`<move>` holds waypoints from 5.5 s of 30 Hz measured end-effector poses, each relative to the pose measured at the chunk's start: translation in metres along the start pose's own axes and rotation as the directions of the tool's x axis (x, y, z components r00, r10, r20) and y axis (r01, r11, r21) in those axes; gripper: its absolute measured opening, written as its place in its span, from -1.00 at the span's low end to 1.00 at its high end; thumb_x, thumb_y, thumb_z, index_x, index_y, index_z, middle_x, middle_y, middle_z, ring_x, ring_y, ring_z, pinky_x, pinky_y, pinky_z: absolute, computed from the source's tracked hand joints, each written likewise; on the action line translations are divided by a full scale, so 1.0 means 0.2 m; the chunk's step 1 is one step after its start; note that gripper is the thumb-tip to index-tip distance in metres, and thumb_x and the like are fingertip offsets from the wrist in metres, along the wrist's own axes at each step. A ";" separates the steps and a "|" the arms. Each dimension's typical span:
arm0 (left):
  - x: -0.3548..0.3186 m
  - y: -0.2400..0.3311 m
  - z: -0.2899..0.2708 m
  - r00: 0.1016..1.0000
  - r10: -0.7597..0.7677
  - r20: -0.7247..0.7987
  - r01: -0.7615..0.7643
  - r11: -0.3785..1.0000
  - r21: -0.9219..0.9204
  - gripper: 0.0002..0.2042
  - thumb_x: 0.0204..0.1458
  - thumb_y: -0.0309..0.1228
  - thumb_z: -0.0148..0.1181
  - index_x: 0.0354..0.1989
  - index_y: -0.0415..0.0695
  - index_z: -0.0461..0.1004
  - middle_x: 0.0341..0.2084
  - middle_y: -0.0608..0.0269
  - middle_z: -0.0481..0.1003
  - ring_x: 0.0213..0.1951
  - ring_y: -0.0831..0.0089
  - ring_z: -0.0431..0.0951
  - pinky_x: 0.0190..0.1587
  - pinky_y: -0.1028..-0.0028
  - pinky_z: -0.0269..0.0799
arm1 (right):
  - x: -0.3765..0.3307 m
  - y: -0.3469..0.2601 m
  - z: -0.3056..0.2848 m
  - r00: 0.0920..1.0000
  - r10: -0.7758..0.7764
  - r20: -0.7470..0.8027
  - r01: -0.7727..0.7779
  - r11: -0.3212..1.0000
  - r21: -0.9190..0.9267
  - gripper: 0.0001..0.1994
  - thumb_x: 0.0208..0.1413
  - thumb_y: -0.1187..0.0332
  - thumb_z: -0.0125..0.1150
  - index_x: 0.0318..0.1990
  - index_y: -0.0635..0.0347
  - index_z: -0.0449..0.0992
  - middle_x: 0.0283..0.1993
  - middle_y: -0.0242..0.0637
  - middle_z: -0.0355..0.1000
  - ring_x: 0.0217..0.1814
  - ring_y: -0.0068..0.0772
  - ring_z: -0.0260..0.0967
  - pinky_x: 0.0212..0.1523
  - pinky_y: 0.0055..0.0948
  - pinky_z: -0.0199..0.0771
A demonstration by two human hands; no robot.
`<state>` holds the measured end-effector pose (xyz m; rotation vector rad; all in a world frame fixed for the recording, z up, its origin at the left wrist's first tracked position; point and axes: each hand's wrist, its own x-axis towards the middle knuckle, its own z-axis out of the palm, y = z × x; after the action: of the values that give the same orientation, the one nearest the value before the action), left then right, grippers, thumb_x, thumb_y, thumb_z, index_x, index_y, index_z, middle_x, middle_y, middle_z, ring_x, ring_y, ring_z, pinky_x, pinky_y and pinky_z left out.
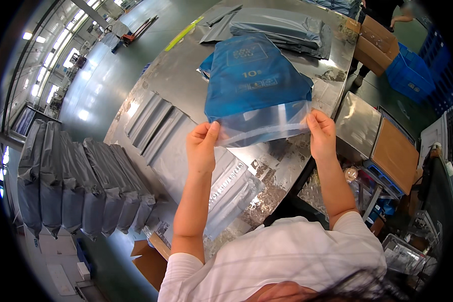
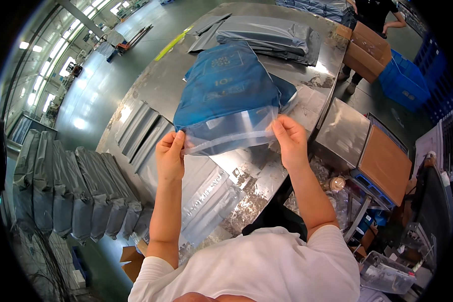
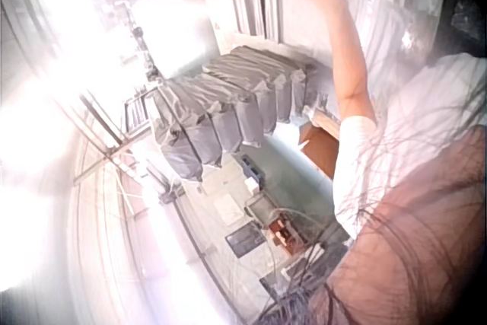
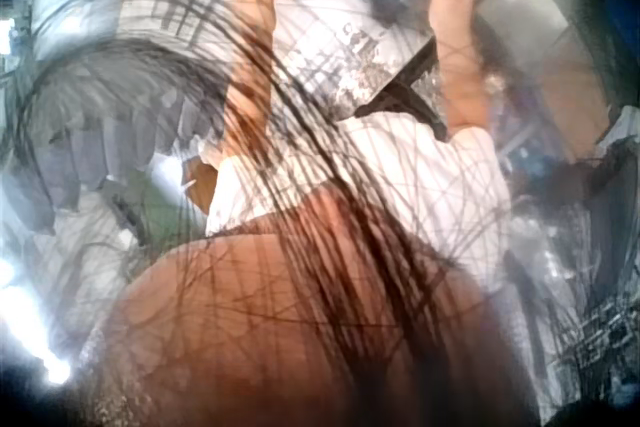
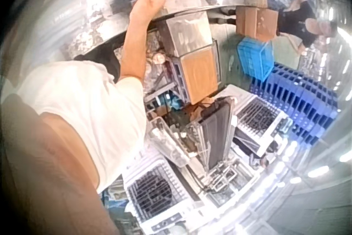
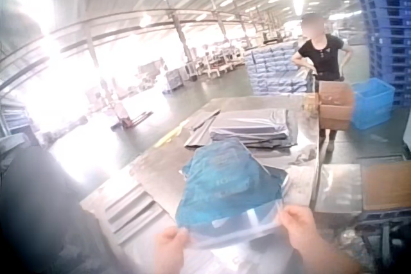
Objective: The person repeatedly picks up blue packages, places them into gray shipping mailers, and seals the mailers. They then stack the sealed packages and place them into blue plastic bins. Another person is visible in the background performing similar packing tasks.
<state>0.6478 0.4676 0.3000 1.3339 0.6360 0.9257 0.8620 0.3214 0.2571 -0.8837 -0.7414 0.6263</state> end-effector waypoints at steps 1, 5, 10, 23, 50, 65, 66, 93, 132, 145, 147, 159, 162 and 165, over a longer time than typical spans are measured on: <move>0.00 0.00 0.01 1.000 0.001 -0.012 -0.001 1.000 -0.003 -0.81 0.03 -0.42 0.05 -0.59 -0.19 0.43 -0.64 0.35 0.45 -0.60 0.68 0.34 -0.49 0.66 0.20 | 0.00 0.00 0.01 1.000 0.001 -0.001 -0.001 1.000 -0.009 -0.82 0.13 0.41 -0.08 -0.48 0.25 0.37 -0.47 -0.43 0.33 -0.41 -0.68 0.18 -0.33 -0.67 0.14; 0.01 0.00 -0.01 1.000 0.009 0.030 -0.008 1.000 -0.019 -0.86 -0.01 -0.47 0.09 -0.57 -0.20 0.43 -0.63 0.35 0.45 -0.57 0.67 0.37 -0.46 0.67 0.23 | 0.00 0.00 0.02 1.000 -0.009 -0.004 0.009 1.000 -0.020 -0.79 0.14 0.38 -0.07 -0.51 0.25 0.36 -0.50 -0.50 0.28 -0.44 -0.73 0.14 -0.36 -0.71 0.13; 0.00 -0.01 -0.03 0.998 0.004 0.055 -0.003 1.000 -0.026 -0.97 -0.06 -0.59 0.12 -0.43 -0.25 0.44 -0.53 0.29 0.47 -0.48 0.61 0.43 -0.36 0.66 0.29 | 0.00 0.00 0.02 1.000 -0.009 -0.018 0.009 1.000 -0.007 -0.79 0.14 0.38 -0.07 -0.51 0.25 0.36 -0.50 -0.50 0.28 -0.44 -0.73 0.14 -0.36 -0.71 0.13; 0.02 -0.02 -0.06 0.990 0.007 0.143 0.004 0.997 -0.076 -0.87 -0.12 -0.68 0.11 -0.37 -0.24 0.42 -0.44 0.31 0.46 -0.37 0.60 0.42 -0.26 0.63 0.30 | 0.01 0.04 0.01 0.998 0.005 -0.056 -0.005 1.000 0.005 -0.80 0.13 0.40 -0.06 -0.50 0.24 0.37 -0.50 -0.48 0.31 -0.44 -0.73 0.16 -0.35 -0.71 0.13; 0.24 -1.08 -0.19 0.802 -0.574 0.165 0.592 0.729 -0.343 -0.32 -0.08 -0.03 0.07 0.12 -0.21 0.04 0.01 0.09 0.23 -0.02 0.29 0.31 -0.02 0.46 0.22 | 0.43 0.62 -0.52 0.771 0.629 -0.095 -0.636 0.767 -0.082 -0.37 0.00 -0.02 0.03 0.15 0.16 0.11 0.15 -0.20 0.14 0.12 -0.32 0.15 0.06 -0.40 0.18; -1.06 -0.44 -0.30 0.963 -0.199 0.182 0.184 0.978 0.097 -0.04 -0.21 -0.33 0.22 0.26 -0.16 -0.40 0.19 0.00 -0.08 0.21 0.23 -0.05 0.19 0.34 -0.11 | -0.48 0.62 -0.21 0.631 0.735 0.247 -0.774 0.579 0.255 -0.49 -0.07 0.14 0.07 -0.01 0.33 0.29 -0.08 -0.07 0.34 -0.08 -0.20 0.31 -0.09 -0.30 0.37; -1.22 -0.44 -0.35 0.963 -0.212 0.165 0.198 0.975 0.098 -0.04 -0.21 -0.33 0.21 0.25 -0.16 -0.42 0.20 0.01 -0.10 0.22 0.24 -0.06 0.20 0.34 -0.11 | -0.58 0.63 -0.16 0.586 0.756 0.291 -0.810 0.539 0.229 -0.48 -0.08 0.15 0.08 0.00 0.33 0.27 -0.08 -0.08 0.34 -0.08 -0.20 0.31 -0.09 -0.30 0.37; -1.12 -1.08 -1.39 0.988 0.081 -0.131 0.141 -0.141 0.980 -0.92 -0.17 -0.47 -0.03 -0.48 -0.12 0.40 -0.48 0.18 0.40 -0.33 0.24 0.43 -0.34 0.34 0.40 | -0.34 1.35 0.53 0.484 0.479 0.732 0.513 0.523 -0.681 -0.74 -0.16 0.56 -0.02 -0.24 0.24 0.42 -0.22 -0.08 0.39 -0.12 -0.09 0.33 -0.16 -0.35 0.37; -1.57 -0.99 -1.16 0.713 -0.435 -0.550 0.609 -0.004 0.793 -0.78 -0.20 -0.32 0.04 -0.42 -0.14 0.52 -0.40 -0.04 0.48 -0.30 0.09 0.50 -0.26 0.24 0.40 | -0.76 1.22 0.27 0.482 0.754 0.447 0.512 0.172 -0.842 -0.82 -0.18 0.31 0.08 -0.44 0.19 0.50 -0.41 0.04 0.42 -0.33 0.04 0.38 -0.31 -0.14 0.39; -2.45 -1.20 -0.71 0.536 -0.840 -0.079 0.450 0.205 0.869 -0.71 -0.20 -0.25 0.13 -0.34 -0.17 0.50 -0.41 0.00 0.49 -0.31 0.21 0.52 -0.25 0.32 0.41 | -1.47 0.85 -0.50 -0.161 0.845 0.509 0.027 0.520 -0.854 -0.45 -0.31 0.51 0.21 0.00 0.22 0.31 -0.08 -0.10 0.36 -0.06 -0.31 0.30 -0.08 -0.34 0.29; -2.24 -1.18 -0.87 0.470 -0.882 0.041 0.473 0.291 0.832 -0.70 -0.20 -0.26 0.13 -0.32 -0.19 0.50 -0.42 -0.02 0.49 -0.32 0.22 0.52 -0.24 0.34 0.40 | -1.29 0.83 -0.28 -0.089 0.910 0.406 0.248 0.415 -0.876 -0.62 -0.34 0.49 0.12 -0.20 0.23 0.44 -0.31 -0.06 0.43 -0.28 -0.26 0.38 -0.26 -0.30 0.36; -1.88 -1.01 -0.85 0.713 -0.480 -0.511 0.684 0.635 0.359 -0.73 -0.13 -0.34 0.20 -0.72 -0.22 0.34 -0.86 0.25 0.32 -0.84 0.49 0.30 -0.83 0.46 0.11 | -1.02 0.91 -0.31 0.367 0.917 0.158 0.192 0.092 -0.977 -0.74 -0.18 0.12 0.12 -0.55 0.13 0.50 -0.55 -0.21 0.45 -0.46 -0.17 0.42 -0.41 -0.24 0.39; -1.89 -0.92 -0.78 0.642 -0.551 -0.534 0.742 0.621 0.252 -0.75 -0.09 -0.35 0.17 -0.68 -0.23 0.34 -0.83 0.26 0.33 -0.82 0.45 0.32 -0.80 0.47 0.15 | -1.10 0.52 -0.08 0.476 0.850 0.226 0.341 0.058 -0.938 -0.73 -0.20 0.10 0.14 -0.52 0.12 0.50 -0.54 -0.23 0.45 -0.46 -0.18 0.41 -0.40 -0.22 0.39; -2.09 -1.48 -1.14 0.827 -0.377 -0.417 0.525 0.784 0.332 -0.74 -0.05 -0.38 0.09 -0.23 -0.27 0.29 -0.34 0.10 0.33 -0.33 0.34 0.34 -0.30 0.40 0.30 | -1.22 0.84 0.15 0.532 0.385 0.754 0.514 0.562 -0.648 -0.70 -0.18 0.14 0.14 -0.29 0.09 0.45 -0.33 -0.18 0.39 -0.22 -0.17 0.34 -0.21 -0.21 0.33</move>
<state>0.3000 0.2378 -0.0754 1.3229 1.4356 0.6169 0.6642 0.2363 0.0516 -1.4168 -2.1614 0.5973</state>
